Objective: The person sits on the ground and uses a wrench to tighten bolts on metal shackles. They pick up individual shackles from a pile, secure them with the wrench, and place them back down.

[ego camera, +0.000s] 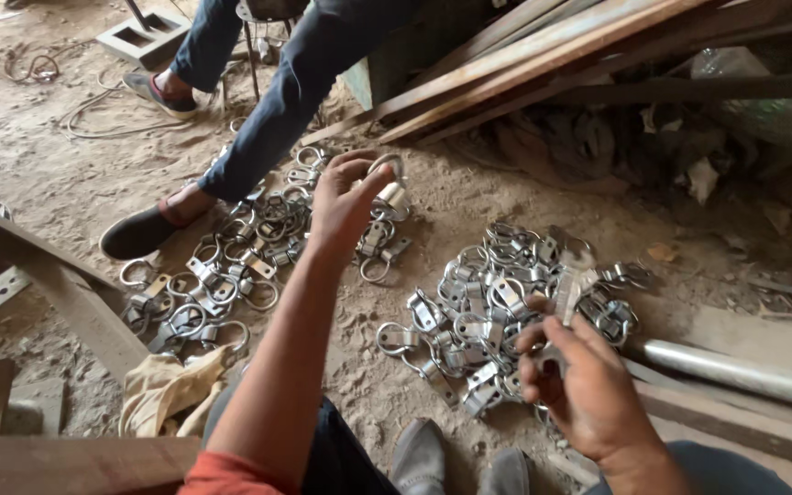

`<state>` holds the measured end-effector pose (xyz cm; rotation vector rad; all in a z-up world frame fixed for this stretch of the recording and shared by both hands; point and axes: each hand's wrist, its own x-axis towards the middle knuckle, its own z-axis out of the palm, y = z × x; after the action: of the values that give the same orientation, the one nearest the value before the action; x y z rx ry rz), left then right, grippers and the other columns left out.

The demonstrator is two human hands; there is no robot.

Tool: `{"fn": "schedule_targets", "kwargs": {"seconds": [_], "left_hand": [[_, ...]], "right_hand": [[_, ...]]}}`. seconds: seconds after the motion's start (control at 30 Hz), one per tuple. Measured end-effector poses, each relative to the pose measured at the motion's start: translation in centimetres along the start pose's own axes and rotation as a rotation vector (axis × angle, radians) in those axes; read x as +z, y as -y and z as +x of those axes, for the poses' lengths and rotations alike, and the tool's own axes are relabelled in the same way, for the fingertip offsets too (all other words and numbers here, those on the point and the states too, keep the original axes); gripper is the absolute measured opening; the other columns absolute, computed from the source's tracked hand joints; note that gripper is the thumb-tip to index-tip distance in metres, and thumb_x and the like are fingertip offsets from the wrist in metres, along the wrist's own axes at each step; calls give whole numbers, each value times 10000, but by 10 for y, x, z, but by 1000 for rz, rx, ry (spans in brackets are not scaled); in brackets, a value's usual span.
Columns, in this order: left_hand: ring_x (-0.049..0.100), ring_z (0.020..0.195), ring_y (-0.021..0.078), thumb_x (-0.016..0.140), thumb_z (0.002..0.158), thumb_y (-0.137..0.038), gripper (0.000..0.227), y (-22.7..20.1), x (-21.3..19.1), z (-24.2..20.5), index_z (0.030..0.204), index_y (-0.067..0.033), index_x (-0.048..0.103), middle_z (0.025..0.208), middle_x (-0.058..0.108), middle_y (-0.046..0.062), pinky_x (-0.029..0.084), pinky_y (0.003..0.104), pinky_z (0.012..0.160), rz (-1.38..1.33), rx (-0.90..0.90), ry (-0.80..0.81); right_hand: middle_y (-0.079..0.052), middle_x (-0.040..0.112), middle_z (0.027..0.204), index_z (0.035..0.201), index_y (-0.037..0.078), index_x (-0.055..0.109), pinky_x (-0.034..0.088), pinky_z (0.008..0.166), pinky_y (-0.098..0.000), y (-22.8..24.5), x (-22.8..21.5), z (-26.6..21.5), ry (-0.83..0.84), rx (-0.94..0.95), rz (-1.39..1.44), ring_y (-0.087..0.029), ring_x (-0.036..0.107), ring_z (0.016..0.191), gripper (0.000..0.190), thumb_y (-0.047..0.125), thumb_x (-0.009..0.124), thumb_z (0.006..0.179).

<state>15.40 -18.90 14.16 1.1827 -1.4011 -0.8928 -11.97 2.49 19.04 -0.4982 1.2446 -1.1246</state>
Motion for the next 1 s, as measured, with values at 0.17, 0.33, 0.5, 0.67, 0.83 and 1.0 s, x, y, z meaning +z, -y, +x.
{"fn": "schedule_targets", "kwargs": {"seconds": [0.17,0.33,0.5,0.67,0.83,1.0], "left_hand": [[581,895,220,580,1076,-338,404,-48,26,-67,1217,10,729,1021,670,135,479,374,836,-650,-141,171],[741,1037,284,457,1098,-375,469,-66,36,-110,1149,29,691,1121,758,184,579,426,1006,-1025,-274,367],[728,1141,323,407,1104,-412,550,-61,50,-114,1164,74,658,1181,749,212,548,470,1095,-1215,-581,317],[704,1148,346,416,1100,-407,494,-58,49,-114,1156,29,641,1191,739,220,525,502,1092,-1188,-617,270],[692,1141,323,397,1080,-451,568,-61,44,-111,1152,47,660,1168,732,209,510,490,1069,-1172,-664,247],[707,1110,364,452,1079,-389,435,-66,44,-115,1097,10,623,1137,732,234,540,541,1091,-1249,-654,139]], "right_hand": [[-94,638,768,1136,46,665,453,402,-299,-17,-20,-15,48,-308,-348,-161,550,555,271,233,497,1034],[-153,636,835,1081,0,631,506,547,-434,-34,-54,-16,-104,-1100,-809,-284,595,663,258,224,505,1099],[-181,668,825,1084,28,650,565,636,-525,-47,-45,-11,-73,-1225,-1411,-367,685,706,231,235,554,1053],[-79,752,821,1072,77,729,562,558,-329,-50,-37,-25,-75,-1107,-852,-161,694,644,195,178,569,1026],[-169,783,1020,1036,67,706,583,594,-352,-56,-29,0,19,-1221,-1376,-229,720,736,157,121,610,925],[-29,680,750,1093,93,749,461,520,-298,-67,-42,-13,45,-1069,-856,-114,585,616,172,148,596,1038]]}}
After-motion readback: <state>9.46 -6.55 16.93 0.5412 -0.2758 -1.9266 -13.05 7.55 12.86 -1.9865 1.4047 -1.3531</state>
